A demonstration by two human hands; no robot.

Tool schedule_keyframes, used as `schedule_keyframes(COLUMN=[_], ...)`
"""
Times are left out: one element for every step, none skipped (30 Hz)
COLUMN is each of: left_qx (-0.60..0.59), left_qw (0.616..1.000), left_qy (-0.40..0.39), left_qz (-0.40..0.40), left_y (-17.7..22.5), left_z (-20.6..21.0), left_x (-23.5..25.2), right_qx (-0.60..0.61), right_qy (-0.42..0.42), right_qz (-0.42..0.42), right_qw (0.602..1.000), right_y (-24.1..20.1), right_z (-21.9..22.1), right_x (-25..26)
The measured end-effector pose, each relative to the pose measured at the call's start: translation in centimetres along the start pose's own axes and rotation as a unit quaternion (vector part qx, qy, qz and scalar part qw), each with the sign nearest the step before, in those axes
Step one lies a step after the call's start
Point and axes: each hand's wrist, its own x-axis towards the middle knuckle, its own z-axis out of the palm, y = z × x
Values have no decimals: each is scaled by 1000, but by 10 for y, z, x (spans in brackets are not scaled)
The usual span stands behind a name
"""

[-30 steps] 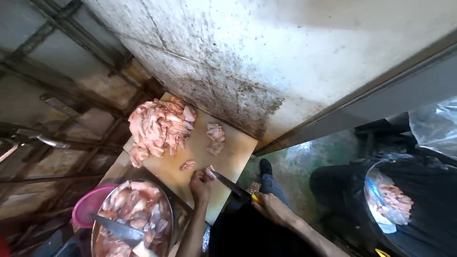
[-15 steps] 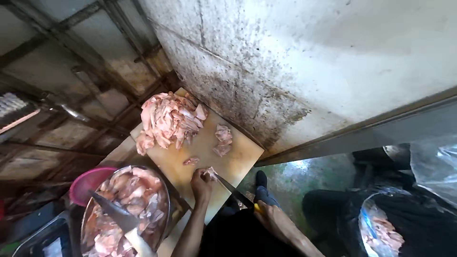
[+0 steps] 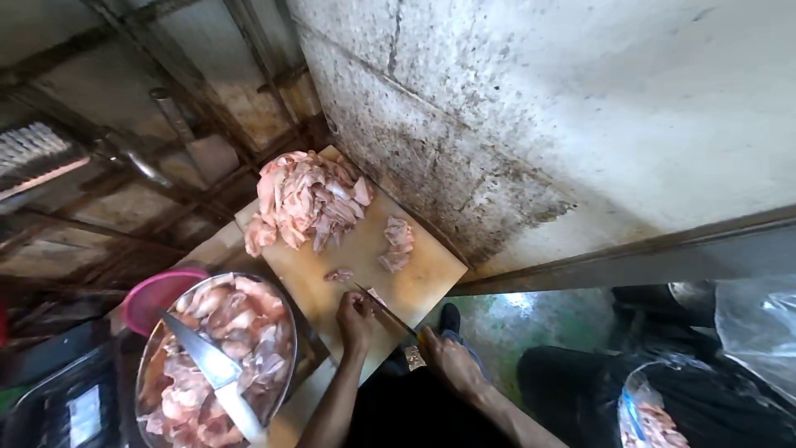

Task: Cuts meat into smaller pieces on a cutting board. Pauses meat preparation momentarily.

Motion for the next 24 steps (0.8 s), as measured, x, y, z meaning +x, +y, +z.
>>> schedule_keyframes(left_qx=[11,22,33,46,60,77,93,106,118,127,136,146,152,155,155,154,153,154,160,168,174,184,194,201], left_qw=[1000,1000,999,999,998,996,994,993,991,990,988,987,986,986,986,987,987,987,985,983,981,978,974,972], left_qy=[4,8,11,10,7,1,-7,-21,-38,-51,-53,-51,-55,-59,-54,-46,-43,-45,-54,-66,-83,-100,-115,-123], left_qz=[5,10,16,24,36,48,55,55,50,44,42,41,34,25,23,26,27,27,25,25,24,24,23,21], left_y=[1,1,1,0,0,0,2,3,5,6,8,9,12,14,15,14,14,13,12,13,15,17,18,18], left_z=[0,0,0,-1,-2,-4,-6,-7,-9,-11,-12,-12,-13,-13,-13,-12,-10,-9,-9,-10,-10,-10,-9,-10], left_x=[0,0,0,0,0,0,2,4,4,5,5,6,6,5,4,3,3,2,1,0,1,-1,-4,-5], right_qx=[-1,-5,-13,-21,-28,-31,-32,-37,-44,-54,-64,-73,-80,-80,-81,-88,-94,-98,-95,-85,-76,-71,-70,-73], right_qy=[-10,-20,-23,-25,-29,-33,-35,-35,-33,-35,-34,-30,-23,-16,-13,-14,-16,-21,-29,-35,-36,-37,-40,-37], right_qz=[3,6,7,8,10,14,18,19,17,17,16,14,10,8,13,20,25,28,28,24,18,11,5,0], right_qw=[1000,1000,1000,999,999,999,999,999,998,998,997,997,997,997,997,996,995,995,995,996,996,997,997,997], right_y=[4,9,13,14,12,6,-4,-16,-28,-38,-45,-46,-43,-34,-23,-12,-4,-2,-7,-17,-29,-40,-49,-53], right_z=[0,0,-1,-2,-3,-5,-8,-12,-16,-19,-21,-22,-20,-17,-14,-11,-10,-10,-12,-15,-19,-23,-25,-25], right_x=[-4,-9,-13,-15,-15,-12,-7,-1,5,11,15,17,15,8,2,-5,-8,-8,-5,2,12,21,28,32])
